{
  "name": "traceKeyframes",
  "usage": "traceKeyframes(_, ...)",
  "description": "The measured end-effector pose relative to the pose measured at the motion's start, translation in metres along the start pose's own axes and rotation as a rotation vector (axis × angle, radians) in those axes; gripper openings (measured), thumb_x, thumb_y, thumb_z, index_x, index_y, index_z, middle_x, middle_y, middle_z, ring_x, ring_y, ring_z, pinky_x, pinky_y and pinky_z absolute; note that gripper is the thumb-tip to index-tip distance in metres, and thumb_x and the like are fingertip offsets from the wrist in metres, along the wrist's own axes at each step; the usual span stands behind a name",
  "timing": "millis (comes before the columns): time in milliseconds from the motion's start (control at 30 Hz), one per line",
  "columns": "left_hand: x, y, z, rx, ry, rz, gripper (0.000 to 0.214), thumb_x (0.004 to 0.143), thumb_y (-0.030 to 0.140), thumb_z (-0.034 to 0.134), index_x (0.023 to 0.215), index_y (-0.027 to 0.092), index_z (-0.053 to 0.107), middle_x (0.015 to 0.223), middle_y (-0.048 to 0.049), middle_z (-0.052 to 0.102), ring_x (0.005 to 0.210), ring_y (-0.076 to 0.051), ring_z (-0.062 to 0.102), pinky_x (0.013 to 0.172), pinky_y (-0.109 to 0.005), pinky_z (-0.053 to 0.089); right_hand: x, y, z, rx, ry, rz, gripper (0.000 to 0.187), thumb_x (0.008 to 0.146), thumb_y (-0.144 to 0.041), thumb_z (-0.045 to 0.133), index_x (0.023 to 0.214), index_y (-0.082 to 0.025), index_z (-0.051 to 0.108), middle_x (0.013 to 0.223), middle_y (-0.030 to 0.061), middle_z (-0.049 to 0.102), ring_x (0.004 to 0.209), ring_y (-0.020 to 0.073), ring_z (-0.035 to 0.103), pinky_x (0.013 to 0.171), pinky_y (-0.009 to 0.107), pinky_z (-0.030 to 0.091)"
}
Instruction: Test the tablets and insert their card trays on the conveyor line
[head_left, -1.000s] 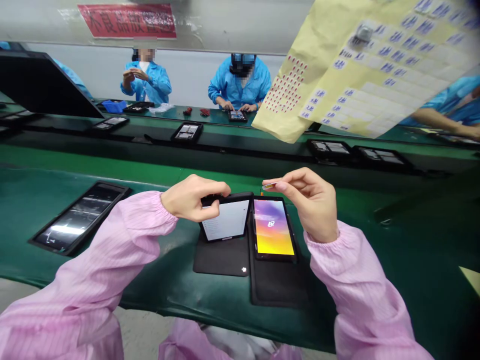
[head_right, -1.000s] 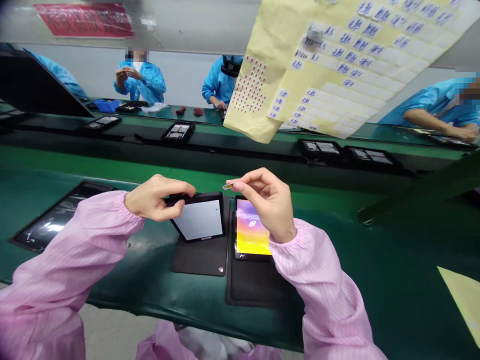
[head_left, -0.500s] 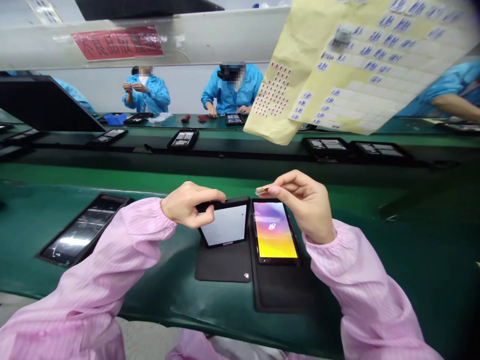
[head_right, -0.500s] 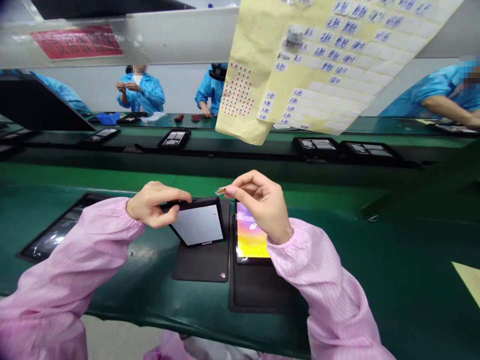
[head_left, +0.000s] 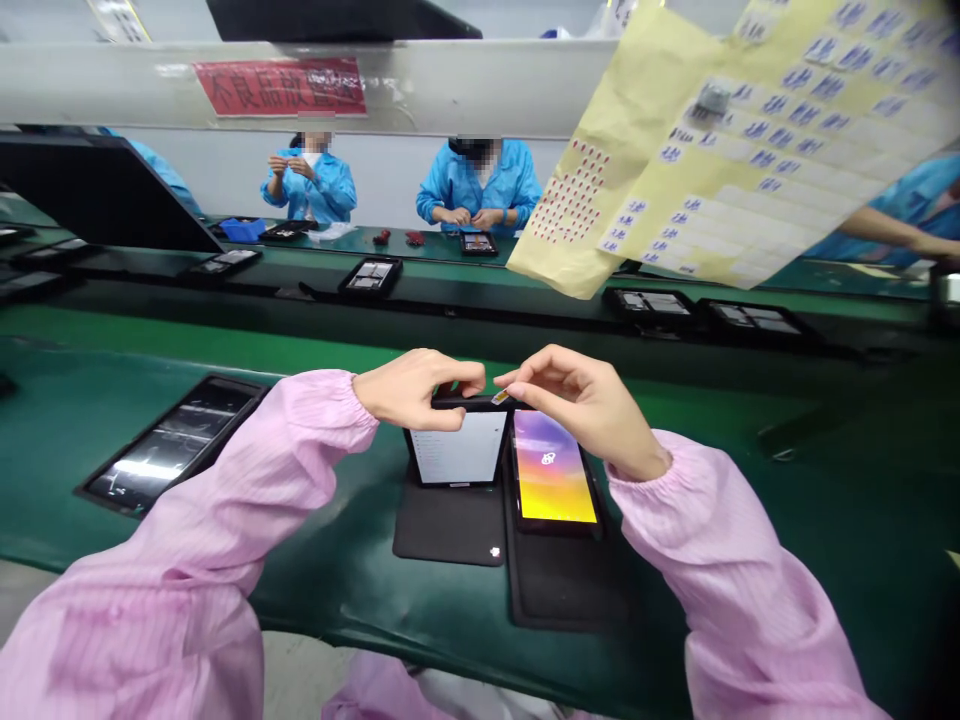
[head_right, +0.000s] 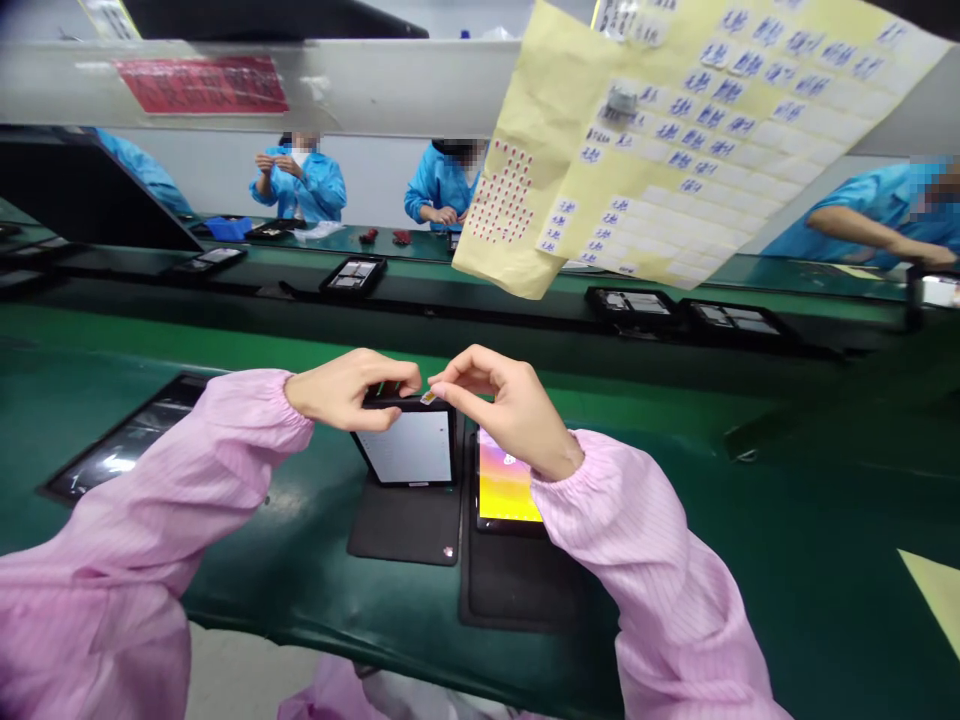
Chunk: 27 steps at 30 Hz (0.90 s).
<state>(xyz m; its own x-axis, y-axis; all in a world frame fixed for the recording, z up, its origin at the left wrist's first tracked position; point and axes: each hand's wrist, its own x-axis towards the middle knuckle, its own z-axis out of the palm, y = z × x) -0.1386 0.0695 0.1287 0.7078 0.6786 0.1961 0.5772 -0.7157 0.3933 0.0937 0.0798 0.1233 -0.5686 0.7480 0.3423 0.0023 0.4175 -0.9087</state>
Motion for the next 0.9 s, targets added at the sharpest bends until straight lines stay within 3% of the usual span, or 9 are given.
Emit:
traceKeyframes(167, 0.002, -0.006, 0.004, -0.233, 0.135, 0.01, 0.023, 0.075, 0.016, 0.05, 0.067, 0.021, 0.029, 0.063, 0.005, 0.033, 0.059, -0.009, 0.033, 0.056, -0.023, 0.029, 0.013, -0.002, 0.012, -0.098, -0.054, -0.015, 0.024, 0.079, -0.039, 0.072, 0.081, -0.017, 0.061, 0.081, 0.0016, 0.069, 0.075, 0.014, 0.066, 0.074, 0.027, 0.054)
traceKeyframes(267, -0.004, -0.006, 0.008, -0.316, 0.28, -0.037, 0.025, 0.079, 0.018, 0.051, 0.064, 0.02, 0.031, 0.062, 0.0041, 0.04, 0.059, -0.009, 0.04, 0.056, -0.022, 0.034, 0.017, -0.004, 0.018, -0.122, -0.077, -0.002, 0.025, 0.08, -0.04, 0.071, 0.081, -0.017, 0.06, 0.079, 0.0015, 0.068, 0.073, 0.0142, 0.066, 0.071, 0.027, 0.053)
traceKeyframes(400, -0.022, -0.001, 0.021, -0.411, 0.586, -0.143, 0.02, 0.082, 0.021, 0.058, 0.073, 0.019, 0.041, 0.069, 0.0024, 0.051, 0.057, -0.008, 0.053, 0.05, -0.018, 0.041, 0.021, -0.007, 0.024, -0.154, -0.077, 0.015, 0.027, 0.08, -0.041, 0.071, 0.08, -0.017, 0.059, 0.078, 0.0032, 0.071, 0.073, 0.0164, 0.068, 0.071, 0.029, 0.053)
traceKeyframes(533, -0.033, 0.003, 0.051, -0.428, 0.926, -0.197, 0.018, 0.084, 0.022, 0.063, 0.087, 0.019, 0.045, 0.076, 0.001, 0.059, 0.06, -0.008, 0.061, 0.049, -0.016, 0.046, 0.026, -0.008, 0.033, -0.229, -0.119, -0.006, 0.025, 0.082, -0.041, 0.068, 0.08, -0.017, 0.06, 0.077, 0.003, 0.071, 0.071, 0.0157, 0.068, 0.068, 0.027, 0.053)
traceKeyframes(667, -0.029, 0.002, 0.074, -0.362, 1.186, -0.085, 0.02, 0.083, 0.015, 0.063, 0.086, 0.02, 0.044, 0.075, 0.0032, 0.058, 0.055, -0.005, 0.057, 0.048, -0.013, 0.046, 0.031, -0.012, 0.042, -0.342, -0.194, -0.054, 0.021, 0.084, -0.037, 0.067, 0.079, -0.017, 0.062, 0.073, 0.0002, 0.069, 0.065, 0.0119, 0.065, 0.063, 0.023, 0.05)
traceKeyframes(900, -0.018, -0.005, 0.082, -0.339, 1.338, 0.114, 0.02, 0.083, 0.008, 0.06, 0.086, 0.02, 0.044, 0.073, 0.004, 0.057, 0.055, -0.005, 0.055, 0.048, -0.013, 0.047, 0.035, -0.018, 0.041, -0.386, -0.23, -0.071, 0.019, 0.085, -0.035, 0.066, 0.08, -0.017, 0.062, 0.073, -0.0003, 0.07, 0.064, 0.0109, 0.064, 0.061, 0.021, 0.048)
